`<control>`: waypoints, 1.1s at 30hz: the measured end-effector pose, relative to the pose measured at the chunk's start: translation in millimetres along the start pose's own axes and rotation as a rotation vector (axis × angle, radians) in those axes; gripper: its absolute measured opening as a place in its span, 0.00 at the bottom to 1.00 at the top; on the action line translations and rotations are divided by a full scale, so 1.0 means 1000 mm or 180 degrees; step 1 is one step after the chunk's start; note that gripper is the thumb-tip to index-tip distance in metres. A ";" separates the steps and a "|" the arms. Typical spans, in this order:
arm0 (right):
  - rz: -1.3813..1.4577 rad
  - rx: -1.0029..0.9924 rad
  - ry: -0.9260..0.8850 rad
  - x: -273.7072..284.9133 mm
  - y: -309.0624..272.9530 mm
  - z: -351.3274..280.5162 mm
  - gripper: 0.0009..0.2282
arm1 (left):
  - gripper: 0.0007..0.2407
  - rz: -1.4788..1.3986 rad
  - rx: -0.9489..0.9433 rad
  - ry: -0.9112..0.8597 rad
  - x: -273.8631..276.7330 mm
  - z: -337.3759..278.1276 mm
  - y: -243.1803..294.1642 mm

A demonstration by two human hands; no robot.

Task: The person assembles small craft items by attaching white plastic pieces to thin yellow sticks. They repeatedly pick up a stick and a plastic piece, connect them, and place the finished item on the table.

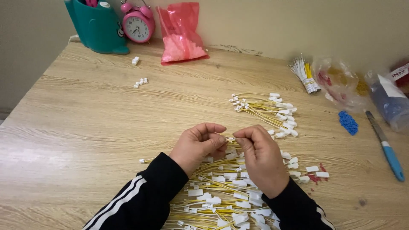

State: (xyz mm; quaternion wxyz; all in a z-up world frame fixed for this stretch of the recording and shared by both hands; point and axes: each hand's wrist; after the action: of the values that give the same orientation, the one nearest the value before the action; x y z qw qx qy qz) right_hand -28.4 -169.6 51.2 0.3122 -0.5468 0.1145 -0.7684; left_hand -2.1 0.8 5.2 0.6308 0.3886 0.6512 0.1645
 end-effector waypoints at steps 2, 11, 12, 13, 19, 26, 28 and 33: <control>-0.0154 0.0182 0.0000 -0.003 -0.001 0.001 0.06 | 0.10 -0.0023 -0.0013 -0.0026 0.003 0.002 -0.003; -0.0300 0.0528 0.0109 -0.007 -0.001 0.004 0.05 | 0.13 -0.0028 0.0017 -0.0095 0.008 0.004 -0.005; -0.0280 0.0495 0.0108 -0.007 -0.001 0.004 0.05 | 0.12 -0.0035 0.0035 -0.0080 0.006 0.002 -0.003; -0.0277 0.0493 0.0107 -0.008 -0.001 0.004 0.05 | 0.12 -0.0033 0.0038 -0.0077 0.005 0.001 -0.001; -0.0019 0.0236 0.0045 -0.009 0.000 0.003 0.03 | 0.13 -0.0089 0.0056 0.0013 0.003 0.000 0.000; -0.0235 0.0915 0.0407 -0.007 -0.003 0.003 0.02 | 0.14 -0.0268 0.0199 0.0128 0.003 0.000 0.001; -0.0265 0.0984 0.0435 -0.007 -0.002 0.004 0.02 | 0.14 -0.0329 0.0179 0.0089 0.005 0.001 0.001; -0.0301 0.0765 0.0320 -0.008 0.004 0.004 0.03 | 0.13 -0.0303 0.0123 0.0030 0.003 -0.001 0.003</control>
State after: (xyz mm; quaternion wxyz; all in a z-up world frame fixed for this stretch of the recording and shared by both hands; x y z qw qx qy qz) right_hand -21.5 -167.6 44.7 0.3328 -0.4711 0.0113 -0.8168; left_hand -1.9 5.2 6.0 0.6272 0.3685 0.6750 0.1235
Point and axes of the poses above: each hand's wrist, its own z-axis towards the middle knuckle, its own x-axis out of the back of the hand, y = z × x, and after that the axes turned 11 degrees about -z, right-handed
